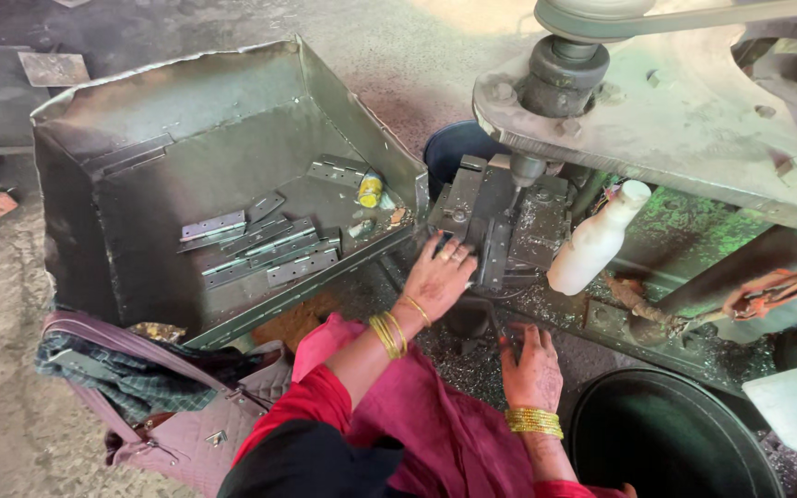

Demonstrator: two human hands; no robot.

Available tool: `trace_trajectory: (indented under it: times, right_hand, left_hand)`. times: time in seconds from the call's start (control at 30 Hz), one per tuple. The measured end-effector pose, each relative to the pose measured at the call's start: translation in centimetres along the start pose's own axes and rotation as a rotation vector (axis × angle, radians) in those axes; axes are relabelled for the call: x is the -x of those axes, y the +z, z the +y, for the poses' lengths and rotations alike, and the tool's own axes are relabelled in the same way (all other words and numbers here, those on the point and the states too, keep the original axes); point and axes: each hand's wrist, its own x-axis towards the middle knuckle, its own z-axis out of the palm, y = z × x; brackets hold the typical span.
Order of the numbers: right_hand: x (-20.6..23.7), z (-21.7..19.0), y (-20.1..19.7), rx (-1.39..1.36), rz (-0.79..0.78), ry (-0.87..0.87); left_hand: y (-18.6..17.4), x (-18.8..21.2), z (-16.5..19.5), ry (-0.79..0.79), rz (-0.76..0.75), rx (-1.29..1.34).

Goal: The person operates a drill press to drill holes into small metal plates. They repeatedly pick up plates from a bin, position them under the drill, activate the press, and return the finished plates to the bin.

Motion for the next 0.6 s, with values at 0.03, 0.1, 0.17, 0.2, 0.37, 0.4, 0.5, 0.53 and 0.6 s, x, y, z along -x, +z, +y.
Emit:
trace_trajectory:
  times: [0.03, 0.1, 0.17, 0.2, 0.37, 0.4, 0.5, 0.53, 0.6]
  right_hand:
    - [0.0, 0.0, 0.0, -0.002, 0.01, -0.019]
    - [-0.1, 0.2, 0.1, -0.004, 0.002, 0.01]
    - [-0.1, 0.6, 0.4, -0.009, -0.008, 0.022]
    - [-0.1, 0.8, 0.5, -0.012, -0.011, 0.015]
    - [-0.2, 1.8, 1.1, 0.004, -0.001, -0.003]
    - [0.0, 1.9, 1.2, -0.006, -0.002, -0.007]
    - [0.1, 1.8, 1.2, -0.018, -0.01, 0.004]
    - [0.2, 1.7, 1.1, -0.019, -0.018, 0.018]
    - [0.3, 1.4, 0.9, 0.008, -0.043, 0.052]
  left_hand:
    - [-0.5, -0.2, -0.4, 0.036, 0.013, -0.005]
    - [-1.3, -2.1, -0.7, -0.033, 0.236, 0.071]
    - [-1.7, -4.3, -0.1, -0.129, 0.362, 0.1]
    - [-1.6, -5.9, 0.4, -0.191, 0.381, 0.091]
    - [2.0, -9.8, 4.9, -0.371, 0.144, -0.041]
    - [2.9, -9.9, 5.3, -0.436, 0.073, -0.007]
    - [4.9, -9.6, 3.7, -0.422, 0.078, 0.145]
    - [5.3, -9.1, 3.0, -0.382, 0.108, 0.206]
    - [5.7, -7.8, 1.7, -0.409, -0.004, 0.142]
